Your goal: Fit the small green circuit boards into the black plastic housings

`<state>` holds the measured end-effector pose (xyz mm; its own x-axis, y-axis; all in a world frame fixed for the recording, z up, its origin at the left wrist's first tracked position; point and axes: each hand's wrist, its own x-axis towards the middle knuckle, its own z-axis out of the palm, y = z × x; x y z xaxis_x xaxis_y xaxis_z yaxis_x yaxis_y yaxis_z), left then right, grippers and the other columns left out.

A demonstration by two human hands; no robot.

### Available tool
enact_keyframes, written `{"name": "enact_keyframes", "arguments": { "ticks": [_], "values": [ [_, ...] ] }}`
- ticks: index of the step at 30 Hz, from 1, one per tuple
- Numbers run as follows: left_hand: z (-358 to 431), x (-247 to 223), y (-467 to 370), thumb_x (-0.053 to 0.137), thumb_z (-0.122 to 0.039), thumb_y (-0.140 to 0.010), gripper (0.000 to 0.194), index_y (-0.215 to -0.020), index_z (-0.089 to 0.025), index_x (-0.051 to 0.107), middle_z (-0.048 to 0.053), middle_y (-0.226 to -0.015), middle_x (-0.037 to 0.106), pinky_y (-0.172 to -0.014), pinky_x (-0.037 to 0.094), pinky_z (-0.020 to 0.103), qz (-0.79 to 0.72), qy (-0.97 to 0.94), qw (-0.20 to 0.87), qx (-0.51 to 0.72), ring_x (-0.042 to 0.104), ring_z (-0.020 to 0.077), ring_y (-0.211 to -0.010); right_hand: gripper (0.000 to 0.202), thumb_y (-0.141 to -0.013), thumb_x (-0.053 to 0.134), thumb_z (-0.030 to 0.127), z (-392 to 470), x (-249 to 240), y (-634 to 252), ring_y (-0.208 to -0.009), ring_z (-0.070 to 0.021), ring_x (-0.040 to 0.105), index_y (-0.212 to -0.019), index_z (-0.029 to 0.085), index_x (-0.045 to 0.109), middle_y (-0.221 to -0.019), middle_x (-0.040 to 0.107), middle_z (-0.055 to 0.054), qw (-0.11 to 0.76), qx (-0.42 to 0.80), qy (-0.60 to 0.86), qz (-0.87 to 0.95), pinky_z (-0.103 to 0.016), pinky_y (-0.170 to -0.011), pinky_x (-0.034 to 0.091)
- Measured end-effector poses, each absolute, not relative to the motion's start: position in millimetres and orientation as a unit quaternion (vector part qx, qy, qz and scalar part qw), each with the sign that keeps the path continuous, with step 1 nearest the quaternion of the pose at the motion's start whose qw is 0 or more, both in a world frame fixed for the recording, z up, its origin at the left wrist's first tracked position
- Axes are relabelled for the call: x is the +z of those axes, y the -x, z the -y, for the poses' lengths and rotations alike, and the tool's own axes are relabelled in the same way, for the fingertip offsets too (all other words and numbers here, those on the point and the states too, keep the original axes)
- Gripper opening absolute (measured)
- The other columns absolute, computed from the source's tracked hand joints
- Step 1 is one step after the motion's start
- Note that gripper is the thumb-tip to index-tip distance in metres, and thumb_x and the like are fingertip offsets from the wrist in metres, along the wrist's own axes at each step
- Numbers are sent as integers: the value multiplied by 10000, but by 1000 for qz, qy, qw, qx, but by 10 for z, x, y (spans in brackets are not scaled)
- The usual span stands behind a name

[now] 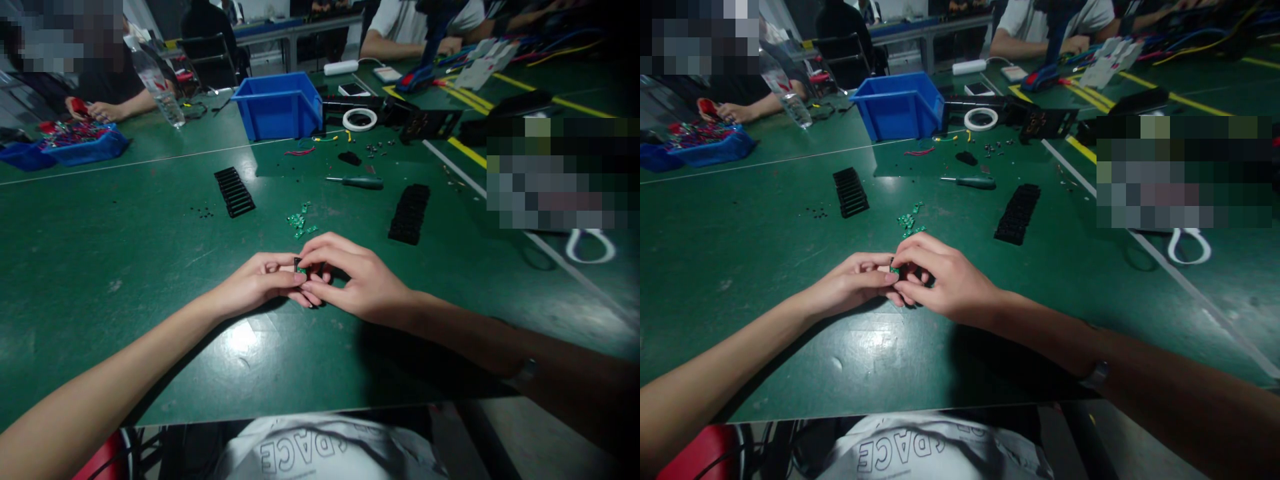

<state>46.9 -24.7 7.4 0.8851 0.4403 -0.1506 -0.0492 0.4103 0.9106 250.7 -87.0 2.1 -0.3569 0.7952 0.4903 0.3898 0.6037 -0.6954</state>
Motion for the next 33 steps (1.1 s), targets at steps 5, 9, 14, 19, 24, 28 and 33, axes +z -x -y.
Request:
{"name": "enact_keyframes", "arguments": {
  "ticks": [5, 9, 14, 19, 24, 28, 33],
  "values": [
    [250, 68, -463, 602, -121, -941, 230, -1145, -76, 700, 159, -1135, 713, -864, 608, 301, -191, -522, 818, 147, 738, 200, -942, 208, -853, 686, 90, 870, 14, -2515, -874, -148, 624, -1053, 144, 670, -1111, 619, -96, 421, 236, 375, 792, -253, -701, 518],
    [246, 49, -454, 619, -142, -940, 232, -1150, -80, 694, 160, -1122, 719, -858, 611, 310, -195, -522, 817, 146, 743, 212, -946, 190, -876, 671, 100, 870, 16, -2509, -823, -125, 614, -1060, 147, 665, -1110, 612, -89, 421, 247, 375, 788, -252, -702, 525],
    [232, 16, -453, 630, -147, -939, 252, -1176, -67, 669, 160, -1046, 736, -864, 608, 306, -191, -523, 818, 142, 753, 220, -936, 185, -878, 682, 117, 862, 10, -2500, -809, -124, 619, -1057, 158, 659, -1109, 617, -86, 428, 264, 380, 777, -265, -709, 543],
    [232, 28, -463, 609, -132, -944, 242, -1164, -50, 667, 158, -1019, 736, -871, 605, 290, -179, -510, 828, 150, 757, 217, -926, 186, -875, 695, 130, 862, -4, -2500, -792, -121, 619, -1054, 168, 662, -1108, 623, -84, 442, 266, 382, 767, -264, -695, 549],
    [237, 53, -465, 607, -148, -947, 238, -1155, -53, 674, 160, -1024, 734, -863, 605, 292, -180, -503, 832, 149, 755, 222, -929, 195, -873, 700, 139, 866, -10, -2498, -794, -124, 618, -1062, 165, 662, -1111, 624, -88, 448, 261, 379, 766, -271, -698, 553],
    [231, 48, -466, 653, -185, -929, 254, -1149, -60, 679, 167, -1044, 734, -848, 607, 298, -185, -502, 832, 148, 758, 228, -914, 192, -875, 699, 145, 869, -5, -2496, -795, -128, 623, -1059, 179, 659, -1118, 630, -86, 450, 257, 379, 766, -274, -697, 558],
    [223, 23, -460, 662, -189, -927, 273, -1171, -67, 675, 171, -1077, 734, -854, 606, 301, -183, -507, 829, 148, 761, 224, -913, 200, -869, 699, 132, 868, -1, -2495, -795, -128, 622, -1060, 177, 659, -1114, 631, -86, 449, 258, 380, 767, -272, -697, 556]
  ]
}}
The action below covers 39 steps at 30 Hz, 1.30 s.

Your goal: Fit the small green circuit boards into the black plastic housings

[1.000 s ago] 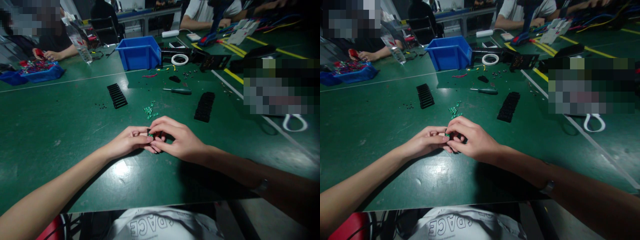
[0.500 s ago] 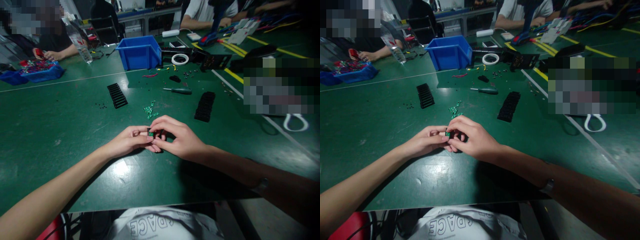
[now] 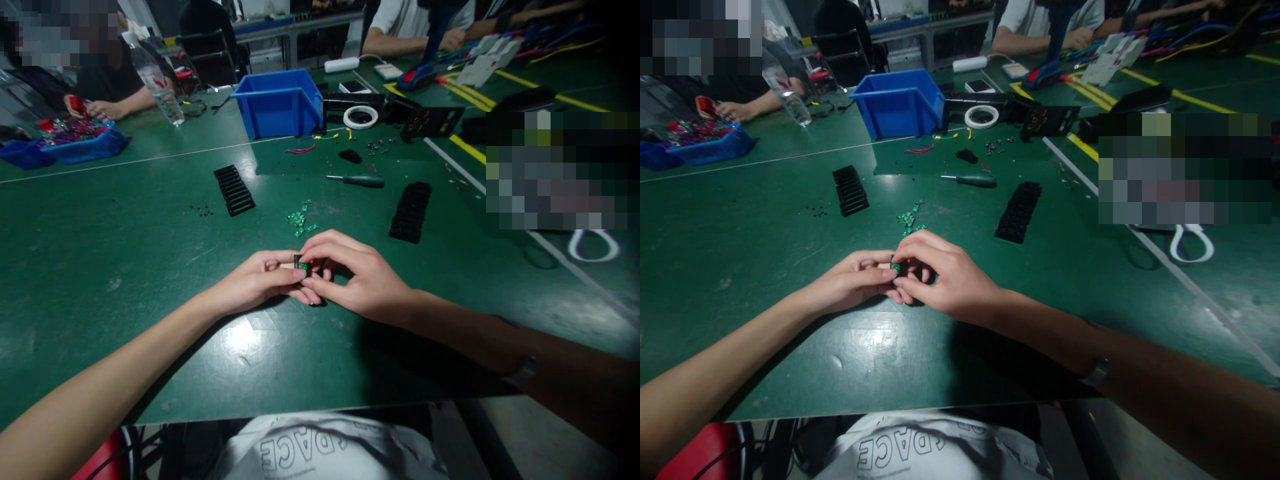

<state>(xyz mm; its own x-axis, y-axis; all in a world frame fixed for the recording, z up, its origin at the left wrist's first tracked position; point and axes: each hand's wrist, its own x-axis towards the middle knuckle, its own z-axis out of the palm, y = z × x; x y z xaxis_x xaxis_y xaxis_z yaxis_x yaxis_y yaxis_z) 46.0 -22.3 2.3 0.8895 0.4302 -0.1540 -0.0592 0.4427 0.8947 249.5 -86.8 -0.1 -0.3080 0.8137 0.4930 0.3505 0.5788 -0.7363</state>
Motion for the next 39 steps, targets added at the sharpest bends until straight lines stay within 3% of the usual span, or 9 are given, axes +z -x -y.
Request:
{"name": "enact_keyframes", "arguments": {
  "ticks": [39],
  "values": [
    [226, 19, -454, 644, -157, -928, 230, -1130, -52, 675, 162, -995, 737, -856, 612, 312, -184, -510, 828, 146, 754, 224, -923, 183, -885, 682, 147, 869, -4, -2496, -803, -136, 610, -1061, 181, 646, -1102, 625, -87, 437, 260, 385, 770, -277, -698, 550]
  ]
}}
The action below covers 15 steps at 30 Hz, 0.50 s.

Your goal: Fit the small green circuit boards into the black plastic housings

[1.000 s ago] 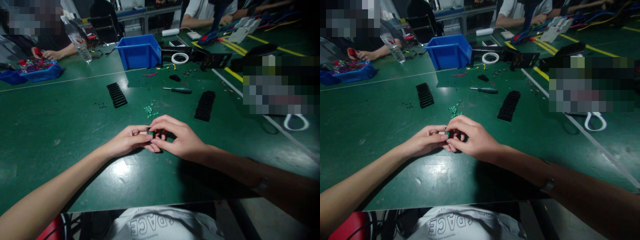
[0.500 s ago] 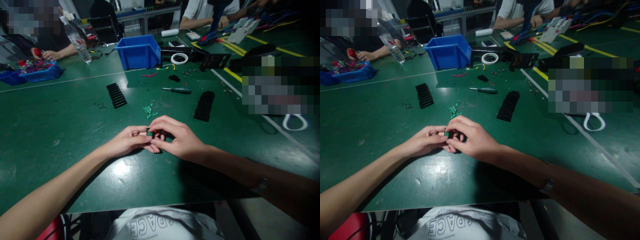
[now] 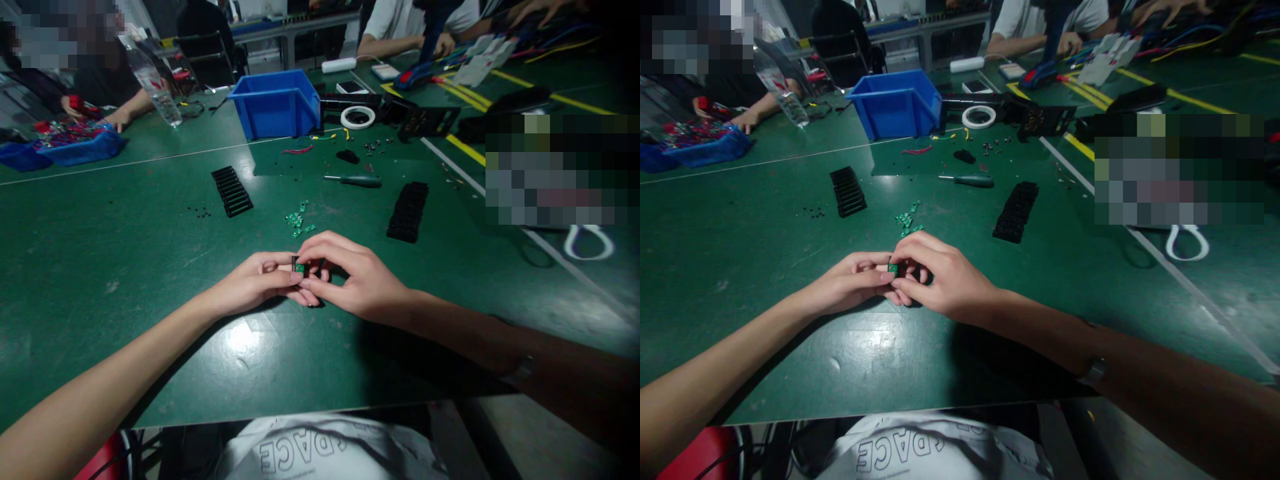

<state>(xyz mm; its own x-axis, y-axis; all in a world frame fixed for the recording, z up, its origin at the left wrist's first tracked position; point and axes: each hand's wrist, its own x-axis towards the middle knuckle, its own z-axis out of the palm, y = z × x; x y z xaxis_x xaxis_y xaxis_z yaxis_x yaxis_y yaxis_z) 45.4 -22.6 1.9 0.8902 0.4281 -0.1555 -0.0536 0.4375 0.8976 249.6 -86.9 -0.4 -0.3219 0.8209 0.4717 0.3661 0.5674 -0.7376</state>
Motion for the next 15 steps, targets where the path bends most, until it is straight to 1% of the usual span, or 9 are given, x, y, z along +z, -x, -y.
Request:
{"name": "enact_keyframes", "arguments": {
  "ticks": [8, 15],
  "values": [
    [222, -5, -449, 627, -153, -940, 286, -1209, -57, 646, 168, -1019, 740, -867, 608, 306, -176, -515, 827, 143, 759, 228, -929, 185, -873, 686, 131, 875, 9, -2491, -799, -134, 609, -1050, 169, 650, -1091, 625, -87, 437, 264, 387, 768, -278, -699, 547],
    [228, 8, -442, 599, -127, -949, 280, -1219, -60, 640, 163, -1030, 734, -875, 607, 294, -173, -521, 824, 140, 756, 224, -946, 180, -873, 685, 137, 882, 7, -2493, -792, -132, 608, -1044, 178, 649, -1091, 626, -81, 436, 266, 392, 765, -273, -690, 542]
  ]
}}
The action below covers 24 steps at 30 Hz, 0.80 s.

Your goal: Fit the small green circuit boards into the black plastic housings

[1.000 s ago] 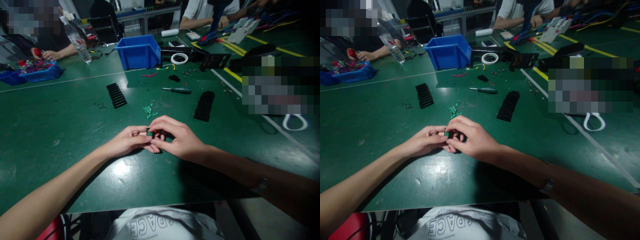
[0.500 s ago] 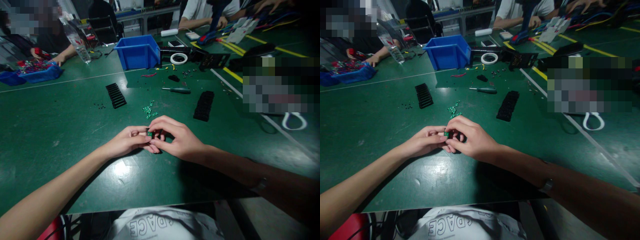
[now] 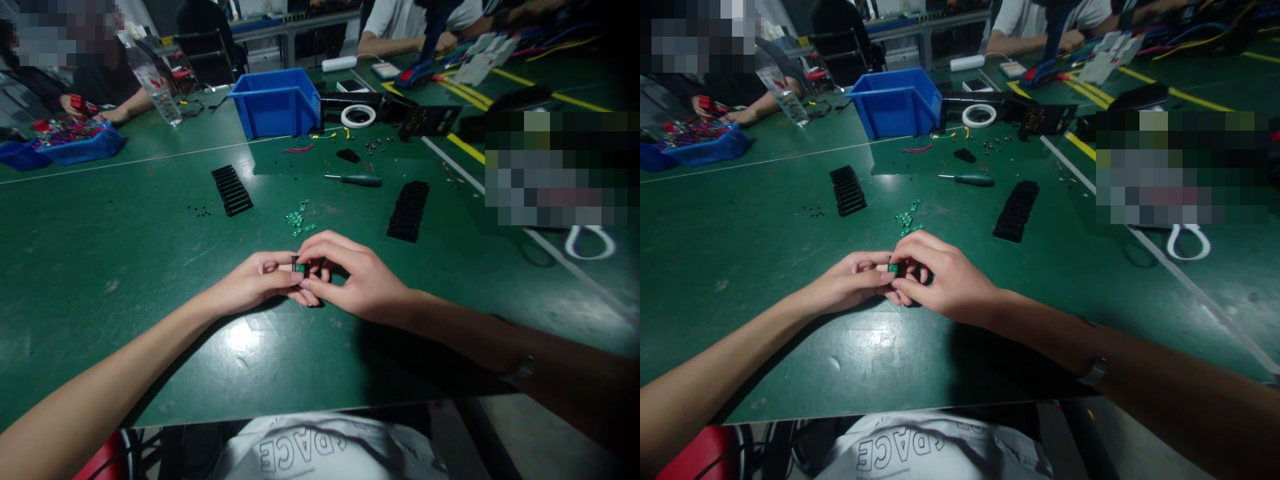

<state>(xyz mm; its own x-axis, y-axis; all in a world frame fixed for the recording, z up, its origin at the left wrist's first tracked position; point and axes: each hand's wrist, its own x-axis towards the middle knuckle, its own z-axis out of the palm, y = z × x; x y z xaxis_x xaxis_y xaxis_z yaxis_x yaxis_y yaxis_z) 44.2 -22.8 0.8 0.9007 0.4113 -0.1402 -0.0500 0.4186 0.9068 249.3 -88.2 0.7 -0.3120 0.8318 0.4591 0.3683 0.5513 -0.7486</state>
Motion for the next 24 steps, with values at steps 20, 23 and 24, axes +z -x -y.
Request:
{"name": "enact_keyframes", "arguments": {
  "ticks": [20, 23, 24],
  "values": [
    [227, 10, -452, 581, -120, -962, 229, -1172, -65, 654, 143, -1001, 730, -871, 605, 291, -169, -530, 819, 144, 750, 206, -938, 185, -875, 682, 128, 883, 4, -2484, -816, -131, 609, -1059, 138, 660, -1089, 620, -84, 428, 263, 399, 767, -262, -706, 531],
    [229, 8, -443, 585, -122, -960, 234, -1178, -69, 652, 144, -1012, 729, -869, 605, 289, -172, -531, 817, 143, 750, 204, -938, 183, -879, 679, 127, 888, 3, -2481, -812, -130, 607, -1060, 145, 659, -1090, 619, -81, 430, 259, 398, 768, -263, -706, 530],
    [229, 8, -440, 587, -122, -958, 236, -1179, -69, 652, 145, -1015, 729, -868, 606, 290, -173, -531, 817, 143, 750, 205, -938, 183, -880, 678, 128, 890, 2, -2480, -810, -129, 606, -1061, 148, 658, -1090, 619, -79, 431, 258, 398, 767, -264, -705, 530]
  ]
}}
